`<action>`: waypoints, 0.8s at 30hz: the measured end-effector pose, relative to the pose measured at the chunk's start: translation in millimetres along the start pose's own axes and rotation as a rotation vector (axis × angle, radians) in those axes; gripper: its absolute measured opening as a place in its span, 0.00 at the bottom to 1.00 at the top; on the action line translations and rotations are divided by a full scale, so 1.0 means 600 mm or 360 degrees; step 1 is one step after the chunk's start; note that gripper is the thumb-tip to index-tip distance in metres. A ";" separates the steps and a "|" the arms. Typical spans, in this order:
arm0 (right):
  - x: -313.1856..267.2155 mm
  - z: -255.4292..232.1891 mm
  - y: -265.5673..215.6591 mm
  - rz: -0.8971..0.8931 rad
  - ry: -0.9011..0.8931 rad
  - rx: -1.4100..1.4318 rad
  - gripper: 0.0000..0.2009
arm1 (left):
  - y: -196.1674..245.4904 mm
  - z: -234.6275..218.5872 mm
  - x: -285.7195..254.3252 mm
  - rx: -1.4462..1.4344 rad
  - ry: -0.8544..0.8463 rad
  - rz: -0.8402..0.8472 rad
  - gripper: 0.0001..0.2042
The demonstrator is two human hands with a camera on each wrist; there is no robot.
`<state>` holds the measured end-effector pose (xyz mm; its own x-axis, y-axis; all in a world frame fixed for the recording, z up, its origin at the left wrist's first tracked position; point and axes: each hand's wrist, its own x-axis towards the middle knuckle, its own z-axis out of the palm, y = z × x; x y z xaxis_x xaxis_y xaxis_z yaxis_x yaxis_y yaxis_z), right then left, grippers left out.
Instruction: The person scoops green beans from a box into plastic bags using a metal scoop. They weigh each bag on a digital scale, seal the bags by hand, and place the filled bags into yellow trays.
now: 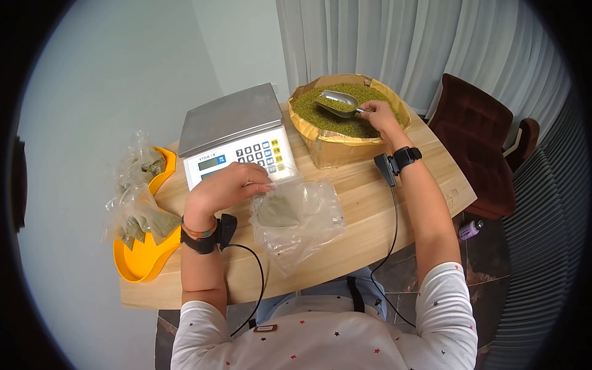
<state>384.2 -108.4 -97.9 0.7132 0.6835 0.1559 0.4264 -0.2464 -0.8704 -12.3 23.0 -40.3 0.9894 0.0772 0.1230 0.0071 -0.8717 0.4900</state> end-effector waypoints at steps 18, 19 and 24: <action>-0.132 -0.029 -0.168 -0.0480 -0.0705 0.0010 0.11 | -0.009 0.005 0.000 -0.0073 0.0069 0.0118 0.10; -0.137 -0.027 -0.179 -0.0608 -0.0784 -0.0120 0.11 | -0.008 0.003 0.000 -0.0078 0.0054 0.0112 0.10; -0.175 -0.006 -0.219 -0.0969 -0.0789 -0.0474 0.12 | -0.007 0.002 0.000 -0.0064 0.0039 0.0094 0.10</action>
<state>255.3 -150.5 1.6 0.0135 0.9615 0.2745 0.8363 0.1397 -0.5303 -12.0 26.0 -43.3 0.9841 0.0386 0.1736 -0.0573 -0.8551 0.5153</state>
